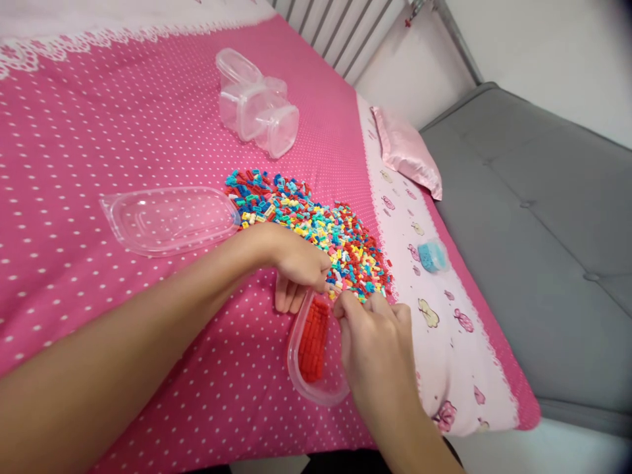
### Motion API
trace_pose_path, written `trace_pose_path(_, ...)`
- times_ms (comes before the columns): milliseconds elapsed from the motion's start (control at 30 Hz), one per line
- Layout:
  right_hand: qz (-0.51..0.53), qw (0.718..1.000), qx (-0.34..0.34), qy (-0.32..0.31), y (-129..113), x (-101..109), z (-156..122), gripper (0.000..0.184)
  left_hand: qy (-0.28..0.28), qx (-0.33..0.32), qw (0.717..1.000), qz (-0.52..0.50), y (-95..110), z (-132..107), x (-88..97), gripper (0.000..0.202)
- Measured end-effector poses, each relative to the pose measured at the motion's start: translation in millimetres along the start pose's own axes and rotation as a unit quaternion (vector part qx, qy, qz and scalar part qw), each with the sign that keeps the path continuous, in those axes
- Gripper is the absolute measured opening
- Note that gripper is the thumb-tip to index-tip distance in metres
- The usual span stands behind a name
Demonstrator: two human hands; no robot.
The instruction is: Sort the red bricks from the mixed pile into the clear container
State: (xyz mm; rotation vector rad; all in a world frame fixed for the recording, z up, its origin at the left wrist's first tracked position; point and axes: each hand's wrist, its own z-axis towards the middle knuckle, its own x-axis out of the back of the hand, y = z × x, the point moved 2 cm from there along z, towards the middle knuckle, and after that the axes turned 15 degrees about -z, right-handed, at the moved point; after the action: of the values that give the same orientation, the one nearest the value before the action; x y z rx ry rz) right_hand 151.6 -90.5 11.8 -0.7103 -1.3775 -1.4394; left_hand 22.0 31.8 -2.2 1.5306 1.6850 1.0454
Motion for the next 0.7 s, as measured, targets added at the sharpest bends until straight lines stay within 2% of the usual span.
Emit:
trace_pose_path(133,0.003,1.000,0.008,-0.020,-4.3,-2.4,4.3,0.032,0.004,-0.010,1.000,-0.013,-2.3,1.5,0.3,0.036)
trace_pose_path(367,0.071,0.994,-0.051,-0.071,-2.4,-9.2,6.0,0.028,-0.004,0.000,1.000,-0.026,-2.5,1.9,0.4,0.033)
trace_pose_path(700,0.076,0.993,-0.047,-0.074,0.0,-3.7,8.4,0.028,0.000,0.008,1.000,-0.021,-0.7,-1.6,1.4,0.034)
